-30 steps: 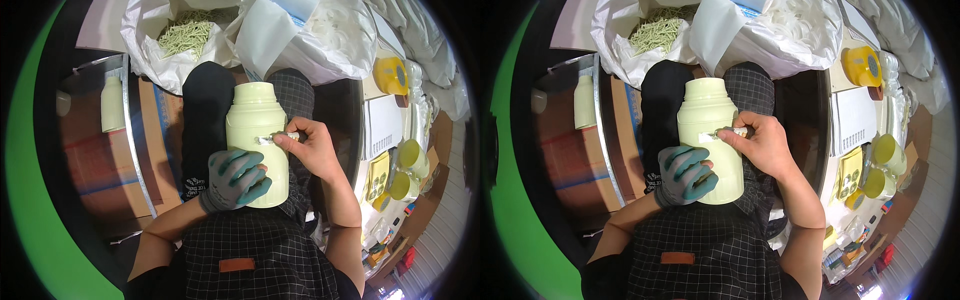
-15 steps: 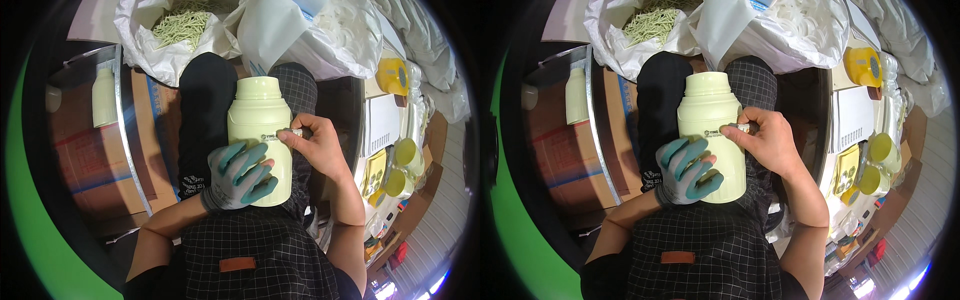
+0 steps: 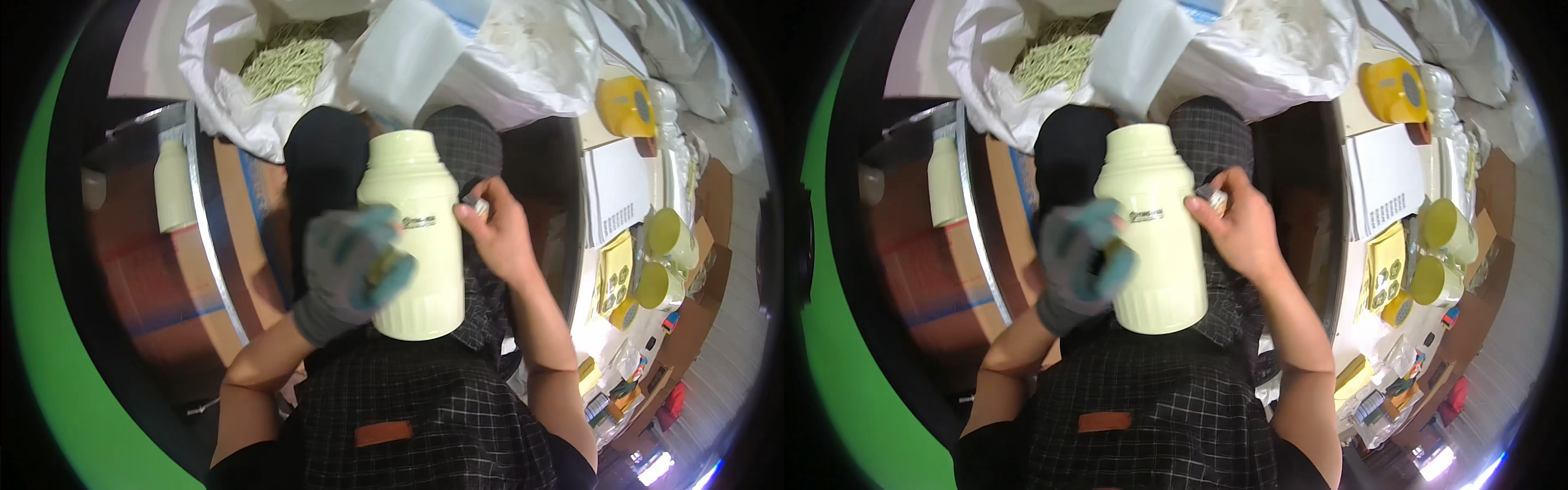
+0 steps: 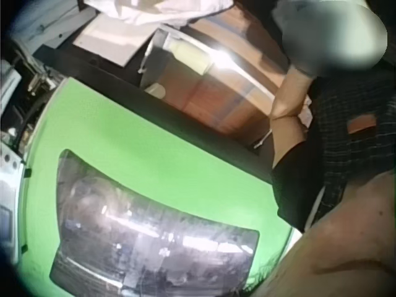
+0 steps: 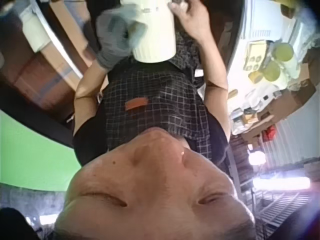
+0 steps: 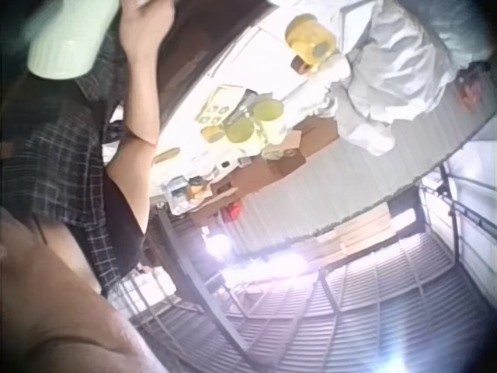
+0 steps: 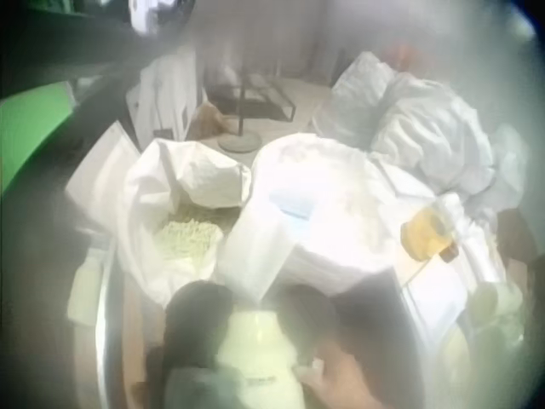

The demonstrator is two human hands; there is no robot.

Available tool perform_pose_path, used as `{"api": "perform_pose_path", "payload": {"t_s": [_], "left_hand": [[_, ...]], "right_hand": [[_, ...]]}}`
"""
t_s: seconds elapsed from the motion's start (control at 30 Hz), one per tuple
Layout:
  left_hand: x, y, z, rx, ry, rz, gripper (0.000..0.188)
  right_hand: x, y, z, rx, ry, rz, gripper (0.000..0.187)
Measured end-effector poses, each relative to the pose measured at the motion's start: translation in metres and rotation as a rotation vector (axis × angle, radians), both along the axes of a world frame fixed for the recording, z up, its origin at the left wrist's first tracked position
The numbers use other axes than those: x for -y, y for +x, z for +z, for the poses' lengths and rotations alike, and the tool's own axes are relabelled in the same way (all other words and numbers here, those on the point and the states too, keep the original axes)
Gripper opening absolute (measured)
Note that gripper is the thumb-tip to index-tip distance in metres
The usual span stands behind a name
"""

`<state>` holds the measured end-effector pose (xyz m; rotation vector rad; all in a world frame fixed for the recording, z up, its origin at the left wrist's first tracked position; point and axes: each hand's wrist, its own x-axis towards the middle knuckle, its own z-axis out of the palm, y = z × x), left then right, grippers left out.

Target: The person sits on the floor and repeatedly applies round stickers and rectangular labels to light green plastic pitchers. They peel stickers from a sheet, press them onto the pitcher body, then apply a label to the handle area before placing the finished pitcher into a cardboard box.

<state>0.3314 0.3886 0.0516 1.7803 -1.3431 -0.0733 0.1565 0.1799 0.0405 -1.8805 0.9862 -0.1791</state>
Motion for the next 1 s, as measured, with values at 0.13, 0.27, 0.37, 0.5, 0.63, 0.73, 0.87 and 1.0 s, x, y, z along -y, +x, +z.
{"api": "perform_pose_path", "payload": {"t_s": [0.13, 0.27, 0.37, 0.5, 0.63, 0.73, 0.87, 1.0], "left_hand": [[0.061, 0.055, 0.021, -0.534, -0.049, 0.092, 0.037], [0.054, 0.118, -0.006, -0.985, 0.211, -0.276, 0.037], [0.047, 0.139, -0.055, -1.06, 0.194, -0.404, 0.034], [0.084, 0.087, -0.037, -0.425, 0.332, -0.063, 0.036], [0.137, 0.037, 0.04, 0.512, 0.116, -0.034, 0.045], [0.206, -0.058, 0.084, 0.3, 0.054, -0.525, 0.041], [0.288, -0.212, 0.045, 0.531, 0.199, -1.05, 0.06], [0.343, -0.339, -0.018, 0.522, 0.249, -1.156, 0.062]], "right_hand": [[-0.058, 0.005, 0.005, 0.282, 0.03, 0.04, 0.044], [-0.065, -0.014, 0.051, 0.404, 0.308, 0.226, 0.038], [-0.051, -0.071, 0.045, 0.637, 0.775, -0.129, 0.028], [0.002, -0.179, 0.017, 0.593, 0.549, -0.856, 0.02], [0.06, -0.356, -0.038, 0.152, -0.328, -1.011, 0.015], [0.089, -0.42, -0.05, -0.258, -0.552, -1.162, 0.023], [0.101, -0.41, -0.043, -0.578, -0.615, -1.209, 0.028], [0.112, -0.397, -0.053, -0.672, -0.705, -1.248, 0.027]]}}
